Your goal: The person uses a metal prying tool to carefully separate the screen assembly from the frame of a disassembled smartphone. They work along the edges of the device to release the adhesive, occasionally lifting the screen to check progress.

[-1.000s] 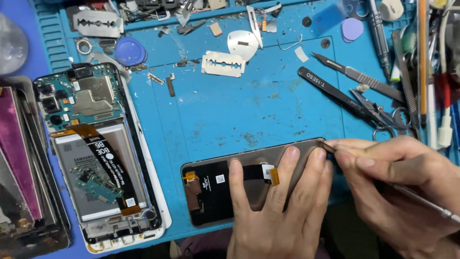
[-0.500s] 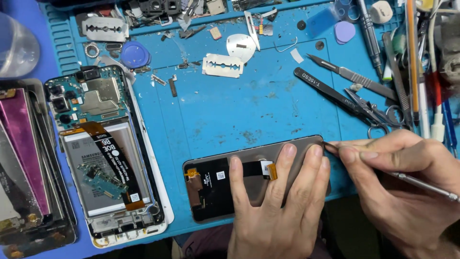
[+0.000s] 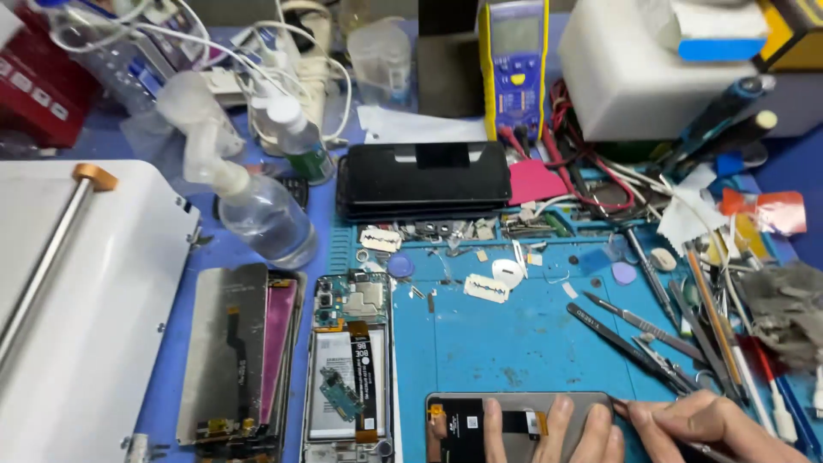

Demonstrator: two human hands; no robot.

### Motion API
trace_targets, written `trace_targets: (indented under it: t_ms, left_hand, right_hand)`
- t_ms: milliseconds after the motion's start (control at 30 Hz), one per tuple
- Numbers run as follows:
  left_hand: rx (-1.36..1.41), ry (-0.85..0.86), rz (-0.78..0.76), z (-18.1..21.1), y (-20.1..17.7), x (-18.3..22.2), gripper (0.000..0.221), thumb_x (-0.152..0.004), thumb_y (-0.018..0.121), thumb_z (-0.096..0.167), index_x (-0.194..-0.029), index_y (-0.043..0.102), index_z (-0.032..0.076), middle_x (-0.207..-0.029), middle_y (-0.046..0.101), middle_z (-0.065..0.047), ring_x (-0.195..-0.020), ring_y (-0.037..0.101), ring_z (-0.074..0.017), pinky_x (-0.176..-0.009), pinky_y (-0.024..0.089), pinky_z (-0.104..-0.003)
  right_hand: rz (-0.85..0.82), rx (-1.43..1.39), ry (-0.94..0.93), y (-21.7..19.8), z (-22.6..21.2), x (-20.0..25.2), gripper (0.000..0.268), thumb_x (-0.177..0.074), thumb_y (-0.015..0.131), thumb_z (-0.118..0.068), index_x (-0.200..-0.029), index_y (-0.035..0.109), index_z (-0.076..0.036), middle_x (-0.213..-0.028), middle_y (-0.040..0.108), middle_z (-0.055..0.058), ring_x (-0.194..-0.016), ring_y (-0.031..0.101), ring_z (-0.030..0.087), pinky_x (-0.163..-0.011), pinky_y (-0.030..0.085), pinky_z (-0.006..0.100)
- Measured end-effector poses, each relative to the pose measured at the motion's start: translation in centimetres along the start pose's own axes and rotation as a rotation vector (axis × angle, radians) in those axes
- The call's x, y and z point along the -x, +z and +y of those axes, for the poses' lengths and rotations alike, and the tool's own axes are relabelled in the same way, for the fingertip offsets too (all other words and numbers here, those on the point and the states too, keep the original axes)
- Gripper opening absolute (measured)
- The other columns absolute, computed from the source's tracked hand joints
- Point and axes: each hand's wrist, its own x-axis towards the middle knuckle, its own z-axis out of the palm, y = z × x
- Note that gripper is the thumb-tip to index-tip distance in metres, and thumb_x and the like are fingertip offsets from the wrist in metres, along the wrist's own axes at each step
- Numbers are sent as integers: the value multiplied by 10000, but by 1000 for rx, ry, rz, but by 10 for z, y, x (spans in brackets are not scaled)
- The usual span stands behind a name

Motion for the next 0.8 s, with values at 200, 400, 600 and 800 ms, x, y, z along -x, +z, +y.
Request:
trace_targets:
  t_ms: [200,400,600,800]
  left_hand:
    - [58,22,-28,-10,-23,-2,360,-1017,830,248,-1323,643,284,-1354,702,55,-1351,588,-184,-1052,267,-805]
    - [50,42,-45,-6,-31,-12,331,-1005,855,212,-1289,690,255,-1393,674,47,-1425,509,-178,-1091,251,-781]
    - [32,42,-42,-5,-36,-14,349,-1001,863,219,-1298,684,245,-1391,657,39,-1410,520,-182,-1089,261,-787]
    - [66,21,-53,-7,-26,-5,375,-1021,832,224,-1335,630,266,-1380,695,50,-1389,552,-181,-1081,278,-785]
  right_hand:
    - [22,-33,-45,4,7,9,277,-721,832,31,-582,597,-16,-595,751,96,-518,749,137,-508,606,236]
    - [-52,11,-107,-2,-5,4,260,-667,844,39,-538,629,-32,-603,791,71,-632,833,126,-622,680,221]
    - [-27,-62,-115,-4,-21,1,267,-670,826,74,-541,605,-2,-654,797,91,-780,851,181,-696,671,236]
    - [-100,-41,-114,-8,2,-4,170,-657,846,16,-593,691,-15,-697,838,94,-666,860,143,-641,704,228]
